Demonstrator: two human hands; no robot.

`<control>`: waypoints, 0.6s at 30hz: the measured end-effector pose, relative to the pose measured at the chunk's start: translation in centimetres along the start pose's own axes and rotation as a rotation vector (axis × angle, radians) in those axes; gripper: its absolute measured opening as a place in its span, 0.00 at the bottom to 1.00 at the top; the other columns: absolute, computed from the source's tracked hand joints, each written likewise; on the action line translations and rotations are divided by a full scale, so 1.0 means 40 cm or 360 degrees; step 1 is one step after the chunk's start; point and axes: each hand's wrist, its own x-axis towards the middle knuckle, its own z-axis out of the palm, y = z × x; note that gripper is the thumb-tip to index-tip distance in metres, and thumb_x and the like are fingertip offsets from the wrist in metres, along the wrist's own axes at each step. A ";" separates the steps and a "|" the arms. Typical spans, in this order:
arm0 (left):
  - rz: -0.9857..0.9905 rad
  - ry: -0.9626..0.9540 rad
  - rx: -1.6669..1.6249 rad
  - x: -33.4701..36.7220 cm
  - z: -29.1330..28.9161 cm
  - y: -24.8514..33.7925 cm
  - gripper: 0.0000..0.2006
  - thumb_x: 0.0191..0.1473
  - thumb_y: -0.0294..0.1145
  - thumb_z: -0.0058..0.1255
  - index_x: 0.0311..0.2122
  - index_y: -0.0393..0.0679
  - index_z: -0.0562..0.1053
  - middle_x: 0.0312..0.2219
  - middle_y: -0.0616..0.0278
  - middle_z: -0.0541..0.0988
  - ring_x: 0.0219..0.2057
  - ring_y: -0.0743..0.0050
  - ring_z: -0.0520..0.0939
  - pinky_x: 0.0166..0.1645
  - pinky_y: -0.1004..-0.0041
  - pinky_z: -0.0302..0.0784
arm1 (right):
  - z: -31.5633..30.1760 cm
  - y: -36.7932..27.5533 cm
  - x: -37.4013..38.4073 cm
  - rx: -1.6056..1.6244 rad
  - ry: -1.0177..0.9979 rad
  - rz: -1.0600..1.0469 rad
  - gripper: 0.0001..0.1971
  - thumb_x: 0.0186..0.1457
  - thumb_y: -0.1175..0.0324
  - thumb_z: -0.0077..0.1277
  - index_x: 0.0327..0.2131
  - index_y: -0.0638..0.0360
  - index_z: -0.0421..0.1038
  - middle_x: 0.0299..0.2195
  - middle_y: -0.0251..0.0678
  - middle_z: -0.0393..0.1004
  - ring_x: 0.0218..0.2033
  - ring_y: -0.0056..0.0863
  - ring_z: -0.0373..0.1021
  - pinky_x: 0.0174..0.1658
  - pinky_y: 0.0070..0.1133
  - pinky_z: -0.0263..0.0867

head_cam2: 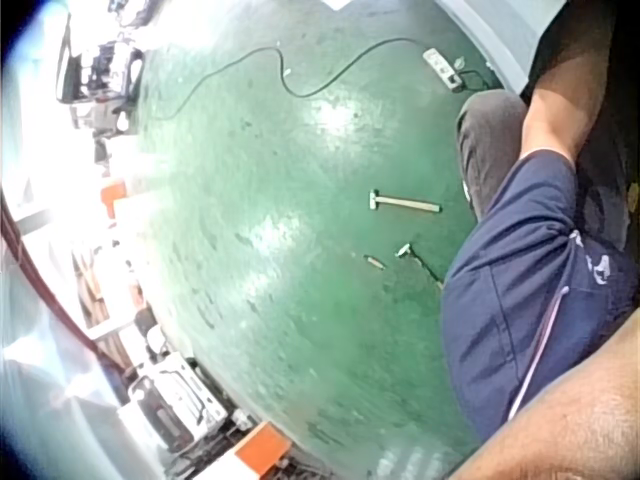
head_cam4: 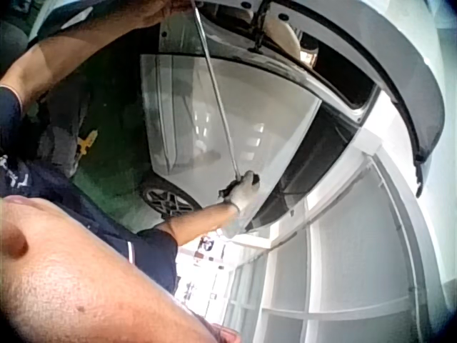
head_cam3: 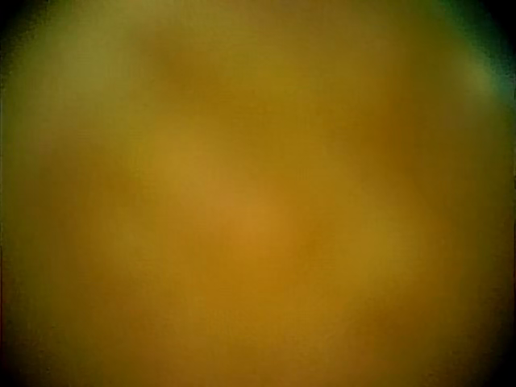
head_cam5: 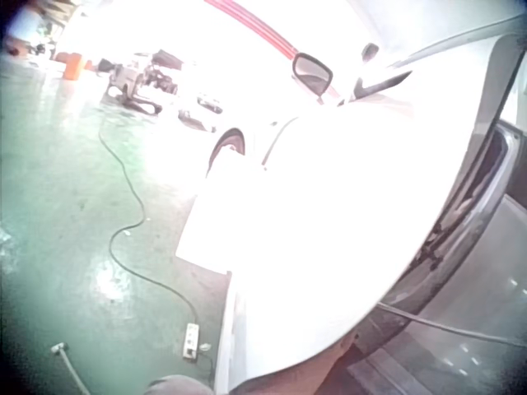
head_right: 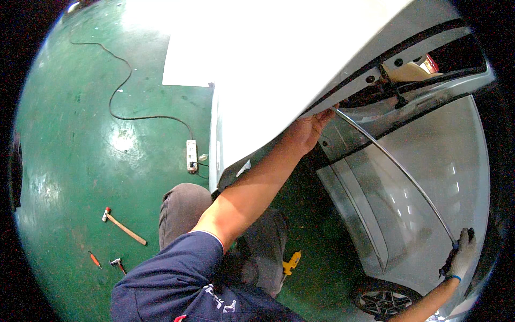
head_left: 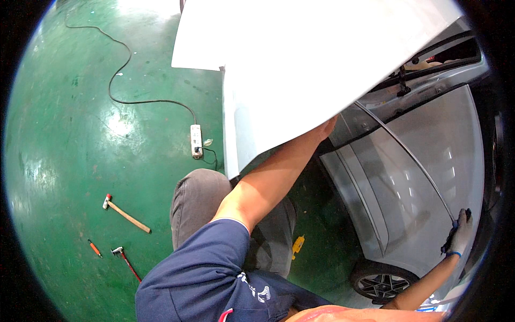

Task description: The person installs a long strip of black rubber weather stripping along the edge of a white car door. They use a long metal rod to press the strip into the channel while holding the door open with their other hand. The person works along the vertical edge of the door, ensuring the strip is seated correctly.

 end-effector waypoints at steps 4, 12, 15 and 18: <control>-0.0005 -0.0011 -0.0014 -0.003 0.013 -0.013 0.11 0.58 0.34 0.47 0.44 0.43 0.71 0.40 0.59 0.78 0.42 0.66 0.79 0.46 0.68 0.77 | 0.051 0.082 0.059 0.0014 0.0201 -0.0053 0.25 0.58 0.56 0.46 0.54 0.59 0.63 0.20 0.28 0.63 0.12 0.15 0.51 0.15 0.17 0.47; 0.0004 -0.0024 -0.0006 -0.001 0.010 0.000 0.11 0.58 0.35 0.47 0.45 0.43 0.71 0.40 0.59 0.78 0.42 0.66 0.79 0.46 0.68 0.77 | 0.001 0.012 0.014 0.0081 0.0141 -0.0078 0.25 0.58 0.55 0.45 0.54 0.59 0.62 0.20 0.29 0.63 0.12 0.14 0.52 0.14 0.16 0.47; 0.0005 -0.0026 0.0008 -0.001 0.010 0.001 0.11 0.58 0.35 0.47 0.45 0.43 0.71 0.40 0.59 0.78 0.42 0.66 0.79 0.46 0.68 0.77 | -0.015 0.021 0.013 0.0097 0.0158 -0.0154 0.26 0.58 0.54 0.45 0.55 0.59 0.62 0.20 0.29 0.62 0.11 0.14 0.53 0.13 0.16 0.47; 0.0003 -0.0024 0.0017 -0.001 0.008 0.003 0.12 0.58 0.35 0.47 0.45 0.43 0.71 0.40 0.59 0.78 0.42 0.66 0.79 0.46 0.68 0.77 | -0.024 0.002 -0.001 -0.0022 0.0131 -0.0041 0.26 0.57 0.54 0.46 0.54 0.59 0.63 0.20 0.28 0.61 0.12 0.13 0.52 0.14 0.16 0.47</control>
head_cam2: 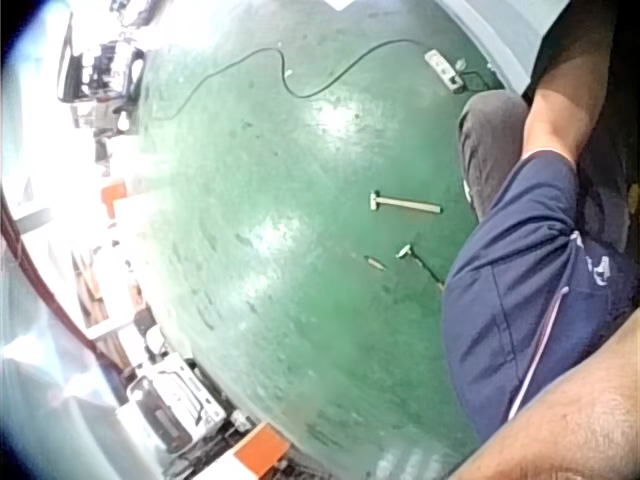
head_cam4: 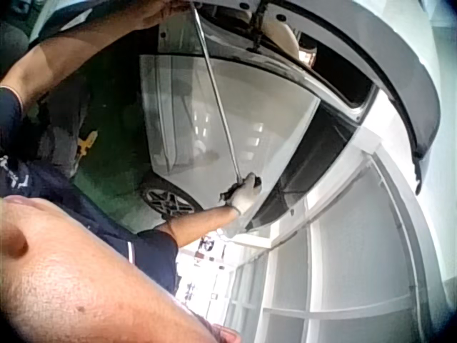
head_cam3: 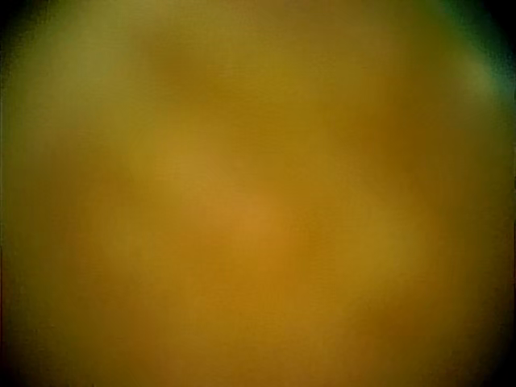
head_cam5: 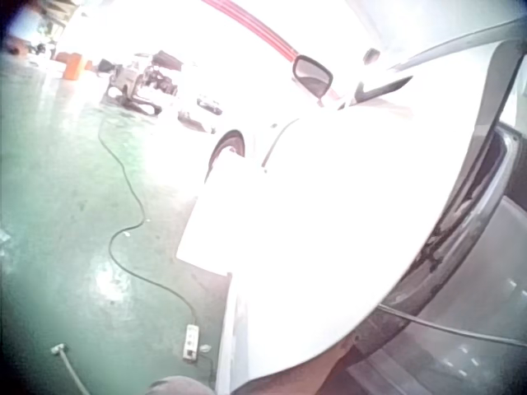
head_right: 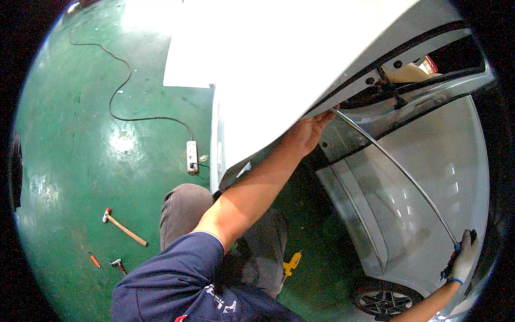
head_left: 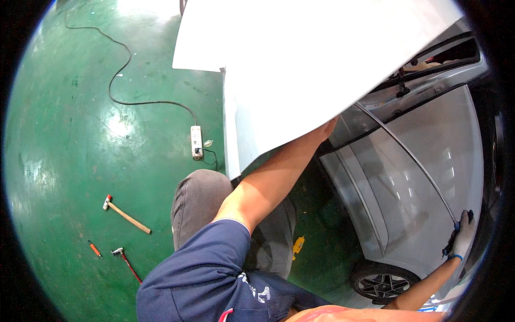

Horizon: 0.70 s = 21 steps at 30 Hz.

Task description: The person installs a long strip of black rubber weather stripping along the edge of a white car door. They use a long metal rod to press the strip into the channel while holding the door open with their other hand. The person works along the vertical edge of the door, ensuring the strip is seated correctly.

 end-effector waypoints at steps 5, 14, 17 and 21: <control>0.0000 0.0001 -0.0002 -0.001 0.002 -0.002 0.12 0.58 0.35 0.47 0.45 0.43 0.71 0.41 0.59 0.78 0.42 0.66 0.79 0.46 0.68 0.77 | 0.057 0.033 0.002 0.0177 -0.0017 0.0045 0.26 0.57 0.53 0.47 0.54 0.57 0.63 0.20 0.27 0.60 0.12 0.13 0.52 0.15 0.16 0.46; 0.0013 -0.0010 0.0000 -0.003 -0.004 -0.009 0.12 0.59 0.35 0.47 0.45 0.43 0.71 0.41 0.59 0.78 0.42 0.65 0.79 0.46 0.67 0.77 | -0.006 -0.016 -0.056 0.0115 0.0003 -0.0021 0.27 0.58 0.53 0.46 0.55 0.62 0.61 0.21 0.27 0.60 0.12 0.12 0.51 0.15 0.14 0.47; 0.0022 -0.0015 0.0013 -0.003 -0.009 -0.006 0.12 0.59 0.35 0.47 0.45 0.43 0.71 0.41 0.59 0.78 0.42 0.65 0.79 0.46 0.67 0.77 | -0.013 -0.022 -0.066 0.0045 -0.0007 0.0013 0.27 0.58 0.54 0.46 0.55 0.62 0.61 0.21 0.27 0.60 0.13 0.12 0.53 0.15 0.14 0.47; 0.0030 -0.0016 0.0014 0.001 -0.008 0.002 0.12 0.59 0.36 0.47 0.45 0.43 0.70 0.41 0.59 0.78 0.42 0.65 0.79 0.46 0.67 0.77 | 0.004 0.031 -0.032 -0.0031 -0.0068 -0.0100 0.26 0.59 0.55 0.46 0.55 0.61 0.61 0.21 0.27 0.61 0.14 0.13 0.54 0.15 0.15 0.48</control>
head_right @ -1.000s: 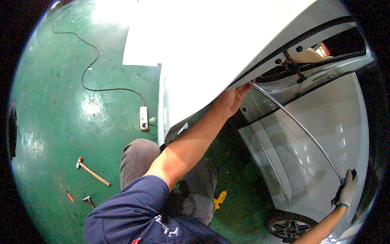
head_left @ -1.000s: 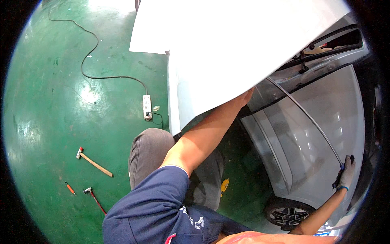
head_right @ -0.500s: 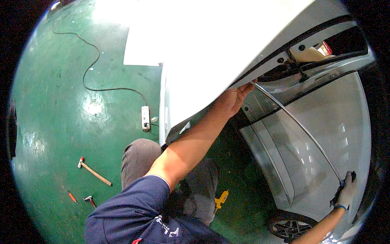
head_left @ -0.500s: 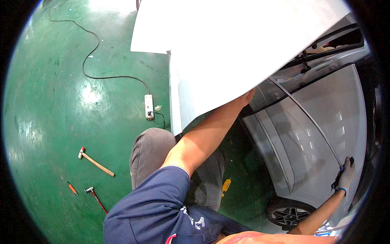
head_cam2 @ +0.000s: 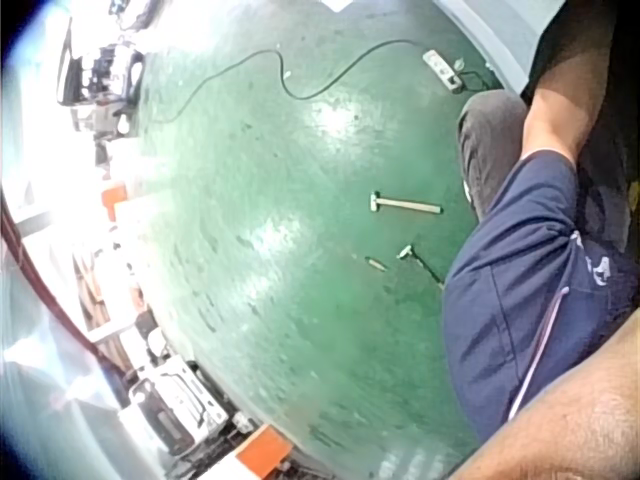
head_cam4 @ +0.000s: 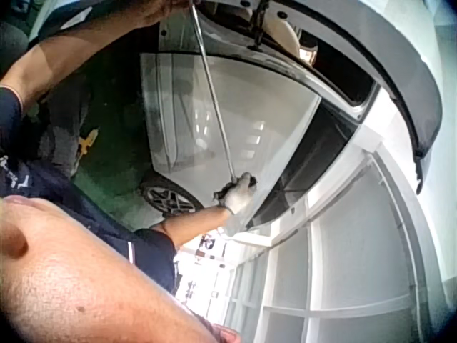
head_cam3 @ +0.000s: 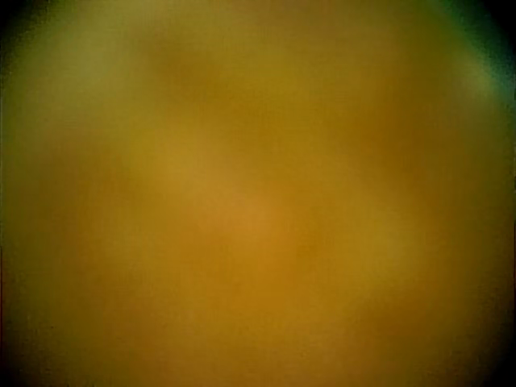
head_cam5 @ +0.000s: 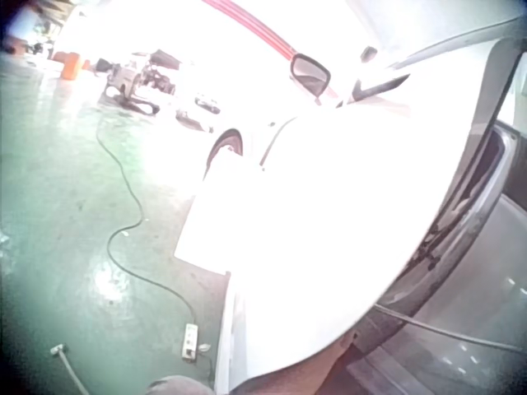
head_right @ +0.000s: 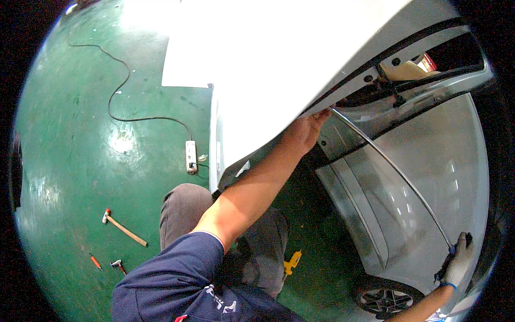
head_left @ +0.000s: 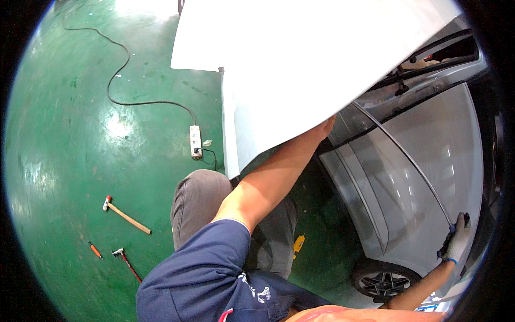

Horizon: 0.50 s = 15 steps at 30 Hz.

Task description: The person installs a long strip of black rubber weather stripping along the edge of a white car door. They use a long metal rod to press the strip into the channel while holding the door open with their other hand. The person works along the vertical edge of the door, ensuring the strip is seated correctly.

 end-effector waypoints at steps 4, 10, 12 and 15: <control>-0.0021 -0.0013 -0.0020 -0.001 0.015 -0.013 0.12 0.59 0.36 0.47 0.45 0.43 0.70 0.41 0.58 0.78 0.42 0.65 0.79 0.46 0.67 0.77 | 0.005 0.142 0.066 -0.0004 0.0142 -0.0141 0.25 0.59 0.56 0.45 0.55 0.61 0.61 0.23 0.28 0.64 0.14 0.13 0.54 0.15 0.15 0.48; -0.0015 -0.0013 0.0013 -0.008 0.008 0.000 0.13 0.59 0.36 0.47 0.46 0.43 0.70 0.41 0.58 0.78 0.42 0.65 0.79 0.46 0.67 0.78 | 0.006 -0.055 -0.051 0.0115 0.0129 0.0096 0.24 0.59 0.55 0.46 0.53 0.61 0.62 0.22 0.28 0.62 0.12 0.12 0.51 0.14 0.14 0.46; -0.0007 -0.0013 0.0012 -0.006 0.010 0.000 0.13 0.59 0.36 0.47 0.46 0.43 0.70 0.41 0.58 0.78 0.42 0.65 0.79 0.46 0.67 0.78 | -0.007 -0.033 -0.036 0.0075 0.0110 0.0119 0.24 0.58 0.56 0.46 0.53 0.61 0.63 0.21 0.28 0.62 0.12 0.13 0.52 0.14 0.14 0.46; -0.0002 -0.0019 0.0012 -0.003 0.013 0.001 0.13 0.59 0.36 0.46 0.46 0.43 0.70 0.41 0.58 0.78 0.42 0.65 0.79 0.46 0.67 0.78 | 0.005 -0.016 -0.026 0.0067 0.0089 0.0137 0.24 0.58 0.56 0.46 0.53 0.61 0.63 0.21 0.28 0.61 0.13 0.14 0.52 0.15 0.15 0.47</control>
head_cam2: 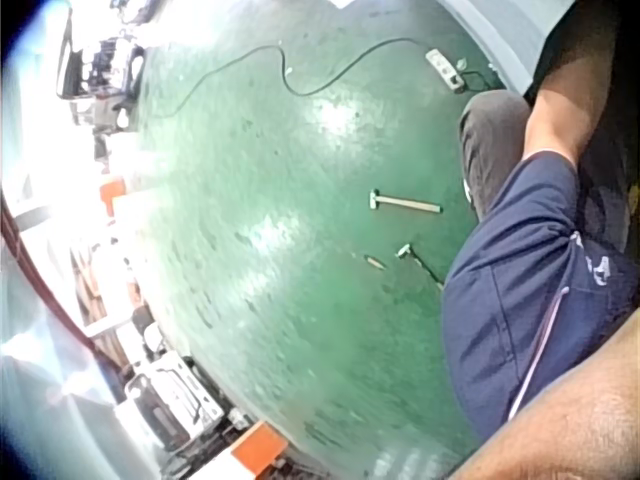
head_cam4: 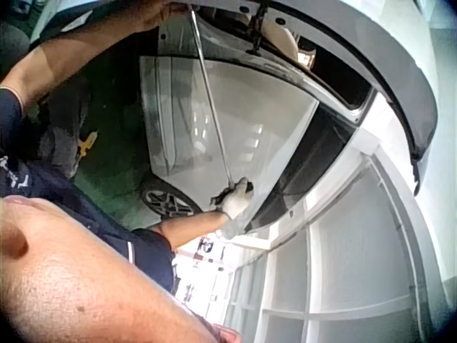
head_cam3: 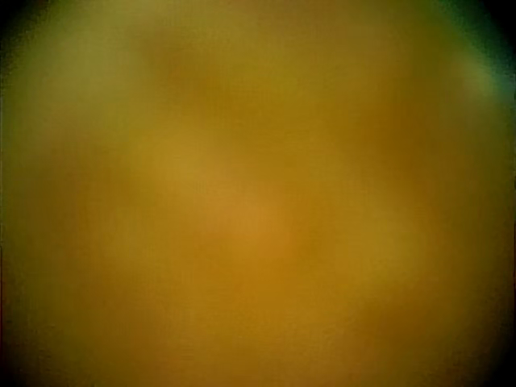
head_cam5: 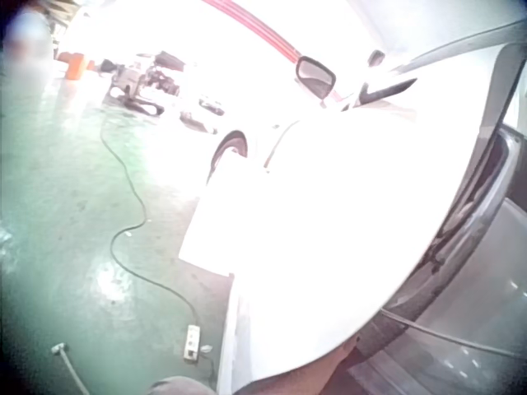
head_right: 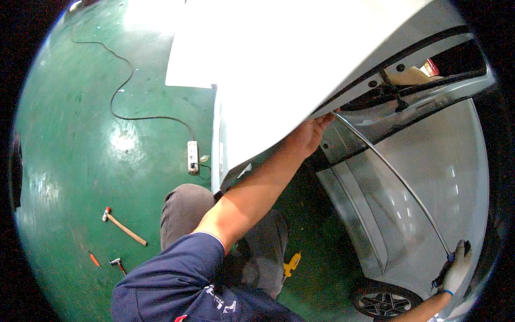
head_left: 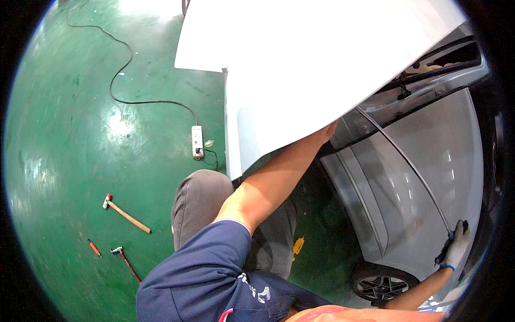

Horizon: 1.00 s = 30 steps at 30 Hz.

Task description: The person installs a long strip of black rubber weather stripping along the edge of a white car door. They use a long metal rod to press the strip into the channel while holding the door open with their other hand. The person works along the vertical edge of the door, ensuring the strip is seated correctly.

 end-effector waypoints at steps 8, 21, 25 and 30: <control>-0.0006 -0.0012 -0.0008 -0.004 -0.006 -0.001 0.13 0.59 0.37 0.46 0.46 0.43 0.70 0.41 0.58 0.78 0.42 0.65 0.79 0.46 0.66 0.78 | 0.029 -0.018 0.031 0.0089 -0.0049 0.0008 0.25 0.58 0.54 0.46 0.54 0.58 0.64 0.22 0.29 0.65 0.13 0.15 0.52 0.17 0.17 0.48; -0.0007 -0.0041 -0.0004 0.000 0.000 0.006 0.13 0.59 0.37 0.46 0.46 0.43 0.70 0.41 0.58 0.78 0.42 0.65 0.79 0.46 0.66 0.78 | 0.009 -0.021 0.024 0.0118 -0.0067 0.0057 0.27 0.57 0.53 0.46 0.56 0.59 0.61 0.23 0.30 0.64 0.14 0.14 0.53 0.17 0.17 0.49; -0.0011 -0.0050 0.0006 -0.001 0.002 0.006 0.13 0.59 0.37 0.46 0.46 0.43 0.70 0.42 0.58 0.77 0.42 0.65 0.79 0.46 0.66 0.78 | 0.004 -0.039 -0.004 0.0090 -0.0013 0.0021 0.26 0.57 0.53 0.46 0.54 0.57 0.63 0.20 0.27 0.61 0.12 0.14 0.51 0.15 0.16 0.46; -0.0015 -0.0060 0.0013 -0.001 0.002 0.001 0.14 0.59 0.37 0.46 0.47 0.43 0.70 0.42 0.58 0.77 0.42 0.64 0.79 0.46 0.66 0.78 | 0.031 -0.009 -0.004 0.0096 -0.0042 0.0019 0.24 0.57 0.53 0.46 0.54 0.56 0.63 0.20 0.27 0.61 0.13 0.14 0.52 0.15 0.16 0.47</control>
